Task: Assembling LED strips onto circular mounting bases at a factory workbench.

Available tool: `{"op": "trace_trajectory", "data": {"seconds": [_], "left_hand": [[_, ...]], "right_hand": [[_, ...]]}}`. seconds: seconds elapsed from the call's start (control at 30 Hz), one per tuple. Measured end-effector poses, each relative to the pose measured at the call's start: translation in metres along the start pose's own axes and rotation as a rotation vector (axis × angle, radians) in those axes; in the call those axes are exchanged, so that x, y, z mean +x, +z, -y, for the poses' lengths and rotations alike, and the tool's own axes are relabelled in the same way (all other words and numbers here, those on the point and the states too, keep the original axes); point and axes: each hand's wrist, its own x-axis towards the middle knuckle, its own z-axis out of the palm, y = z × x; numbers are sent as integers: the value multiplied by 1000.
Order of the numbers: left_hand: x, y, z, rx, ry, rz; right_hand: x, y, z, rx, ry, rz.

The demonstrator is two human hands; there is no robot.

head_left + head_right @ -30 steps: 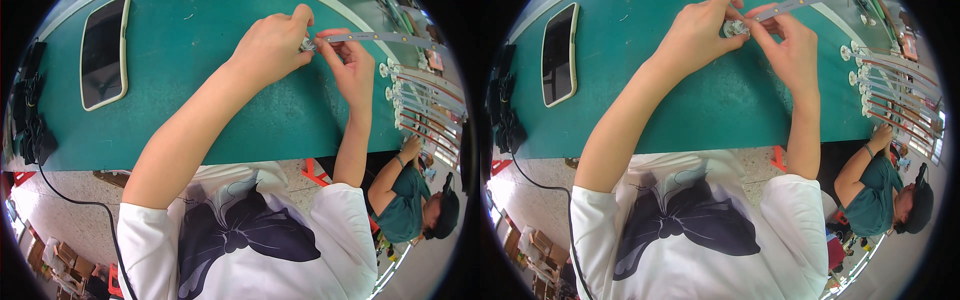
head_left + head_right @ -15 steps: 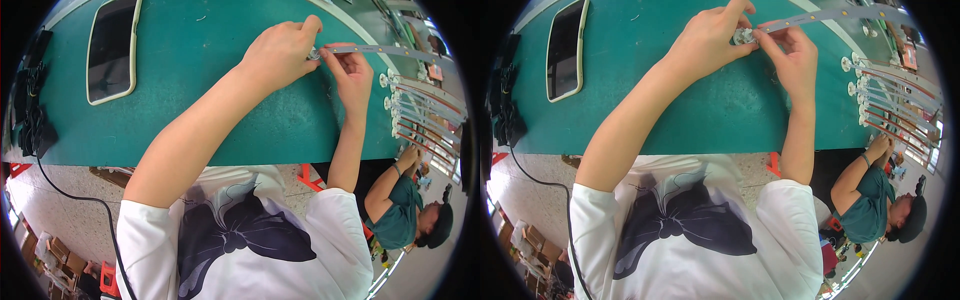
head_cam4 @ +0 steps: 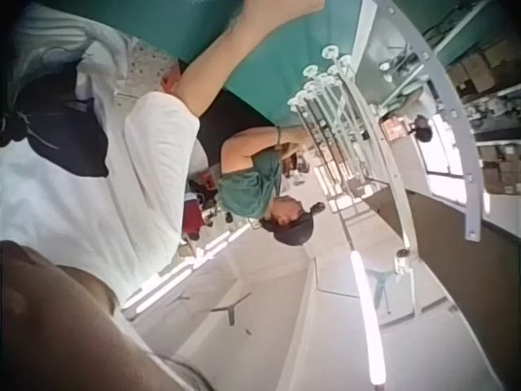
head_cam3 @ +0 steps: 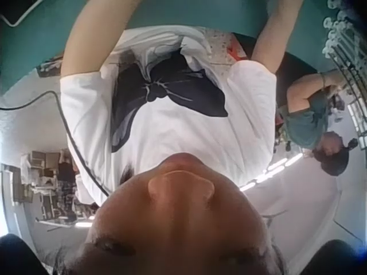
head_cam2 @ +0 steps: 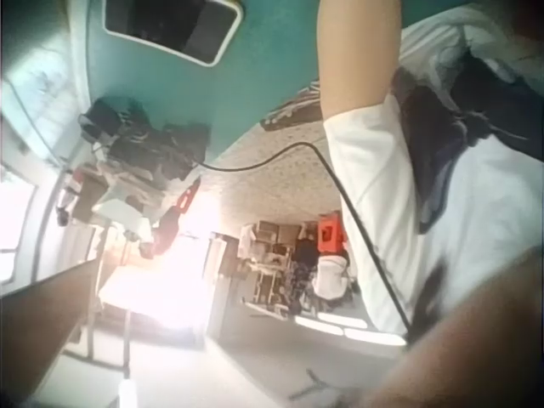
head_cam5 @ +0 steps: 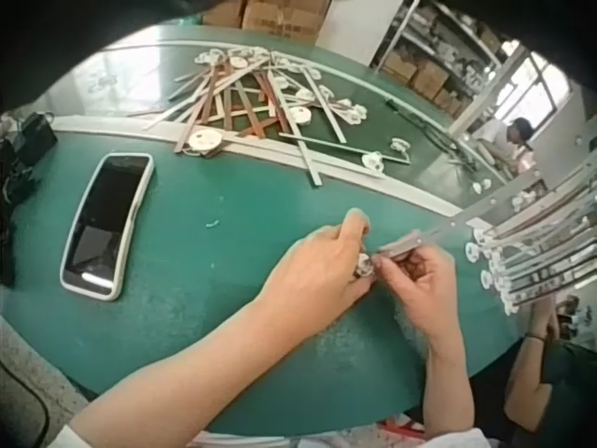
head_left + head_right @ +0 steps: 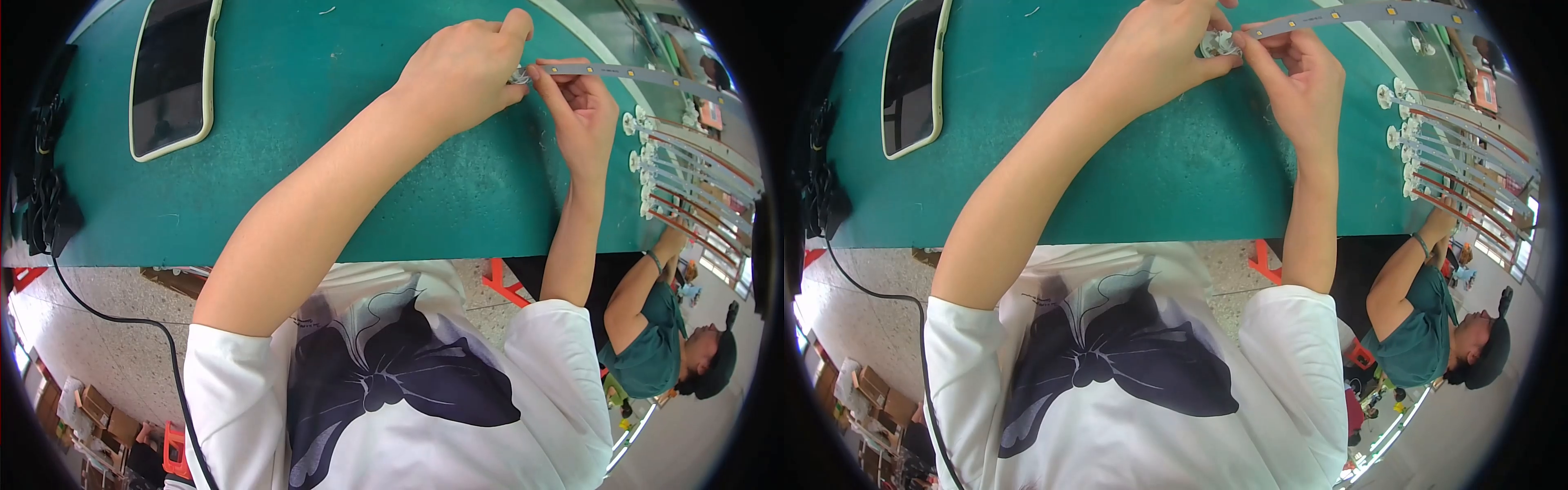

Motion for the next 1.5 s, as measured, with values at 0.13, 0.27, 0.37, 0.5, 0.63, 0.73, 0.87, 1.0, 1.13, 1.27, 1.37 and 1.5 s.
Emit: {"op": "trace_trajectory", "data": {"seconds": [0.13,0.27,0.37,0.5,0.63,0.73,0.87,1.0,1.13,1.27,1.37,1.5], "left_hand": [[-2,9,8,114,34,-80],[1,-1,-1,39,-6,4],[-1,2,3,7,0,-15],[-2,3,9,11,-8,-12],[1,4,7,-12,-28,-17],[2,3,5,-40,-56,4],[4,3,3,8,-64,-35],[2,3,9,15,-30,-78],[6,4,3,18,-29,-62],[5,4,6,-13,-39,-70],[4,4,4,-1,-38,-68],[3,5,1,31,6,-65]], "right_hand": [[0,3,-3,69,9,-4],[0,1,-2,59,9,-20],[1,3,-5,106,4,3],[-2,6,-4,49,43,10],[2,-10,2,304,112,50],[2,-22,-5,745,116,72],[2,-20,0,785,106,50],[6,-13,3,871,149,47],[4,-21,2,986,150,93],[5,-19,-2,992,151,113],[5,-19,-1,1052,145,156],[4,-10,7,822,141,63]]}}
